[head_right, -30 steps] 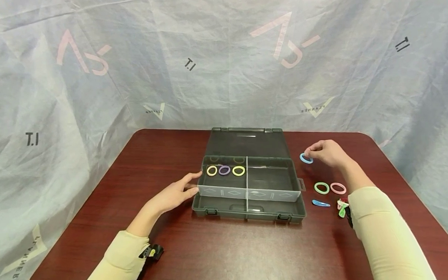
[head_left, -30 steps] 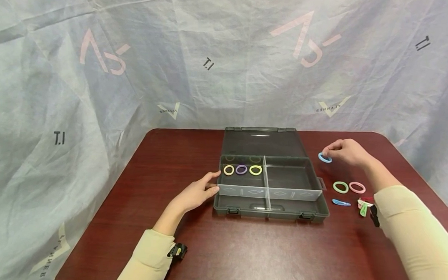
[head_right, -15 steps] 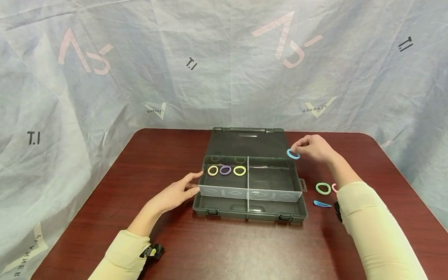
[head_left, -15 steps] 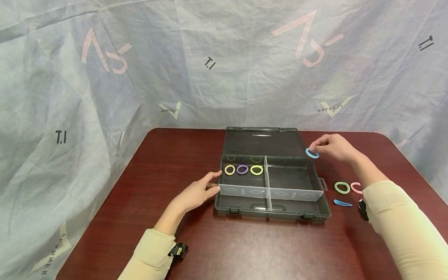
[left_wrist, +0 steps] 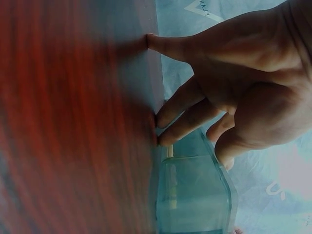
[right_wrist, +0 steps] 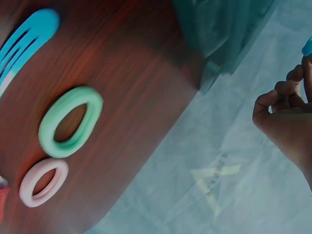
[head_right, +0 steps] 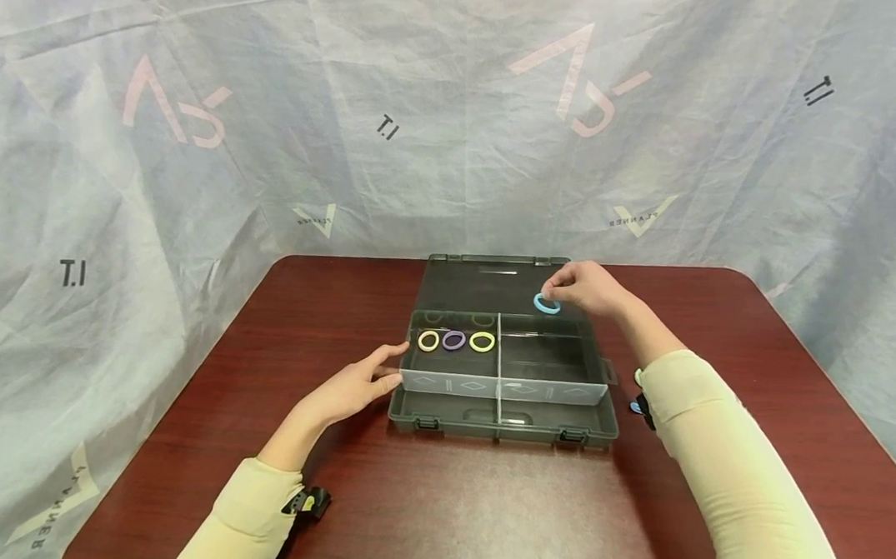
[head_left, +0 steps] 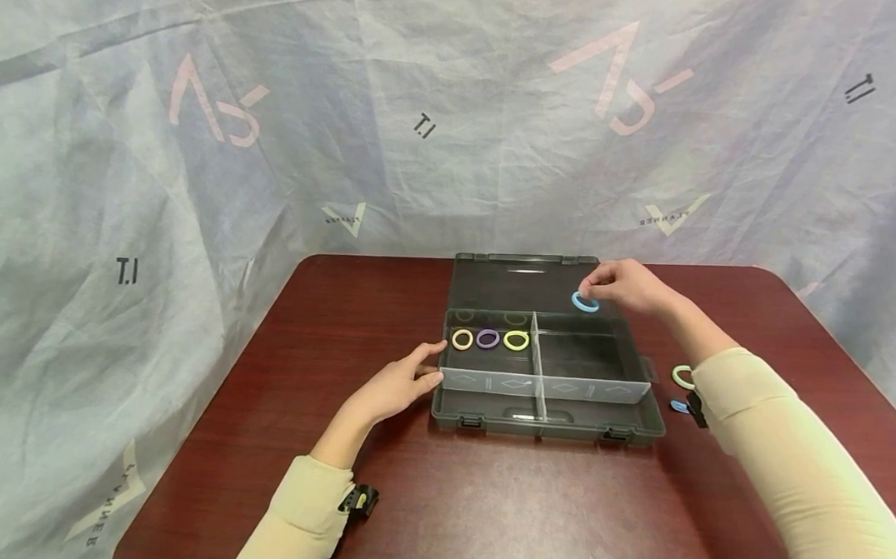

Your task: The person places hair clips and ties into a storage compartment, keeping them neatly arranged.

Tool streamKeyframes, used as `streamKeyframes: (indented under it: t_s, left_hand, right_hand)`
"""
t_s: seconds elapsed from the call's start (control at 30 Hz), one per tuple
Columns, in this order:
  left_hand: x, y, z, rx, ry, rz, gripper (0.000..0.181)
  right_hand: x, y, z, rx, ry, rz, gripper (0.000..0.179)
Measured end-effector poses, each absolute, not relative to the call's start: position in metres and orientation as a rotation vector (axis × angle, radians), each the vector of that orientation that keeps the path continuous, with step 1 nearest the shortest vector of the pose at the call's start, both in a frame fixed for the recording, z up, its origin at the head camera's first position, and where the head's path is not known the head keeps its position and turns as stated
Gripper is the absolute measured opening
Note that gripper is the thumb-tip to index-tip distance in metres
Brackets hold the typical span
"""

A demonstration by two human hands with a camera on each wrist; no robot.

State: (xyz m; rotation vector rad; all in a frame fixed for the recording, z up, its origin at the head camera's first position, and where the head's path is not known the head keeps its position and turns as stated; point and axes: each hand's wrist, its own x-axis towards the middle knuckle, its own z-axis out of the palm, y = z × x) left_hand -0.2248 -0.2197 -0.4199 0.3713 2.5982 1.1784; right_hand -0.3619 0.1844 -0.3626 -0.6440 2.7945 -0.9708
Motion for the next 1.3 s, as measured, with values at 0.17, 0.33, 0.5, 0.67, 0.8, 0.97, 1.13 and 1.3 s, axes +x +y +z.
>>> streamKeyframes:
  t_s: [0.17, 0.33, 0.5, 0.67, 0.8, 0.97, 1.13, 1.3]
  left_hand:
    - [-0.225, -0.22, -0.419, 0.37, 2.601, 1.182, 0.056]
    - [-0.225, -0.22, -0.42, 0.379, 2.593, 1.183, 0.056]
    - [-0.224, -0.22, -0.42, 0.387, 2.587, 1.194, 0.056]
    - [-0.225, -0.221, -0.421, 0.379, 2.591, 1.192, 0.056]
    - [-0.225, -0.221, -0.421, 0.375, 2.588, 1.193, 0.056]
    - [-0.224, -0.219, -0.419, 0.367, 2.589, 1.195, 0.056]
    - [-0.224, -0.219, -0.419, 0.364, 2.591, 1.194, 0.056]
    - [-0.225, -0.22, -0.421, 0.372, 2.589, 1.201, 0.055]
  right_hand:
    - [-0.364, 0.163, -0.362, -0.71, 2.77, -0.997, 0.021]
    - [-0.367, 0.145, -0.364, -0.738, 2.743, -1.008, 0.02]
    - [-0.372, 0.131, -0.367, -0.766, 2.726, -1.021, 0.016]
    - [-0.374, 0.117, -0.366, -0.799, 2.716, -1.029, 0.016]
    - [-0.374, 0.107, -0.366, -0.832, 2.708, -1.027, 0.017]
    - [-0.374, 0.097, -0.367, -0.838, 2.685, -1.04, 0.015]
    - [-0.373, 0.086, -0.369, -0.858, 2.67, -1.053, 0.013]
    - [-0.371, 0.073, -0.37, -0.898, 2.645, -1.053, 0.014]
